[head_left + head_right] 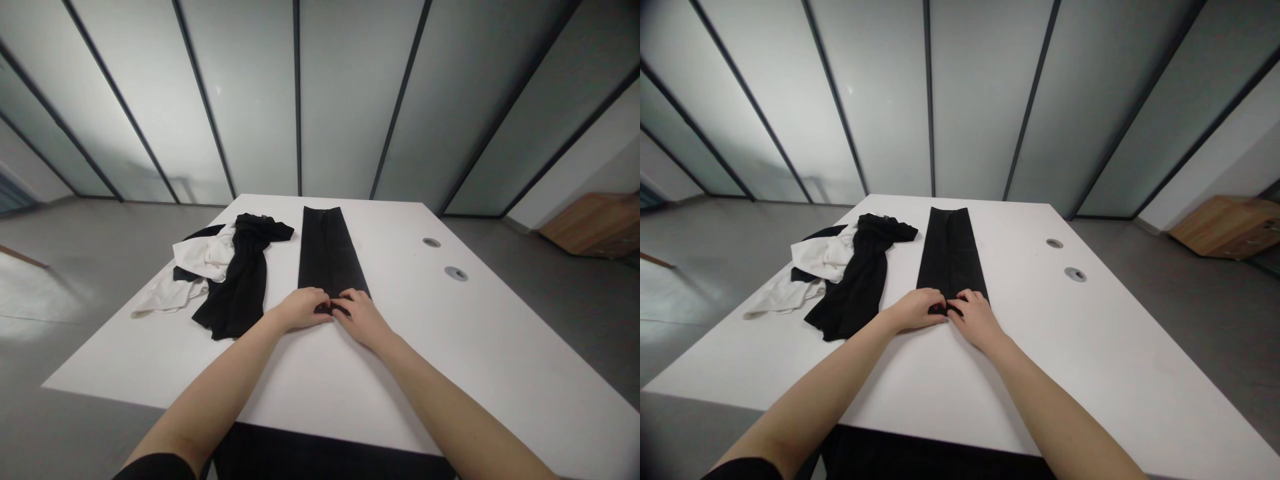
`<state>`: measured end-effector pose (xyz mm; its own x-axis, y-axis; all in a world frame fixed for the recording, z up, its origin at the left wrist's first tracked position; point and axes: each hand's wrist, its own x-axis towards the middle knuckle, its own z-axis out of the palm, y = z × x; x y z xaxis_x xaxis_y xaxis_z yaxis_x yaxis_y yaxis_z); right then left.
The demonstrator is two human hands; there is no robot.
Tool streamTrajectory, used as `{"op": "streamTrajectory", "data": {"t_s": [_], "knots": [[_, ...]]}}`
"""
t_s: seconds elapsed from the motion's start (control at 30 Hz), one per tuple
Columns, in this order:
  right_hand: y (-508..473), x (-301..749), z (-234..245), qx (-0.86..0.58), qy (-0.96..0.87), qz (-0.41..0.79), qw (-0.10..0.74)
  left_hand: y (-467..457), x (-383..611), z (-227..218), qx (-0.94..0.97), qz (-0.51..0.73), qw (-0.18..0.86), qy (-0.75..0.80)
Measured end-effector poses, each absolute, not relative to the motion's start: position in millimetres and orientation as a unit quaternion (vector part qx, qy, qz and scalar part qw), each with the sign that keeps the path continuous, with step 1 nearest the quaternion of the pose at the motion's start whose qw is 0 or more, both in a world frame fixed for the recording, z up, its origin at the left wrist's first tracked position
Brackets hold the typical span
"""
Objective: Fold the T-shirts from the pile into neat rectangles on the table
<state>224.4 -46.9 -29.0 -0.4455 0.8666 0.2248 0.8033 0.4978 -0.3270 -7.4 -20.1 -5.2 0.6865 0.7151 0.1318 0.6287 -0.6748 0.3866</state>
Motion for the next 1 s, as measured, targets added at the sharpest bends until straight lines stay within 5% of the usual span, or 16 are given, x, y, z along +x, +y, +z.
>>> {"op": "streamTrajectory", "data": {"t_s": [1.0], "knots": [[-39,230,-31,-0.438,-0.850,0.176,0.233,-22,1,-9,0.906,0.133,0.110,0.387]]}}
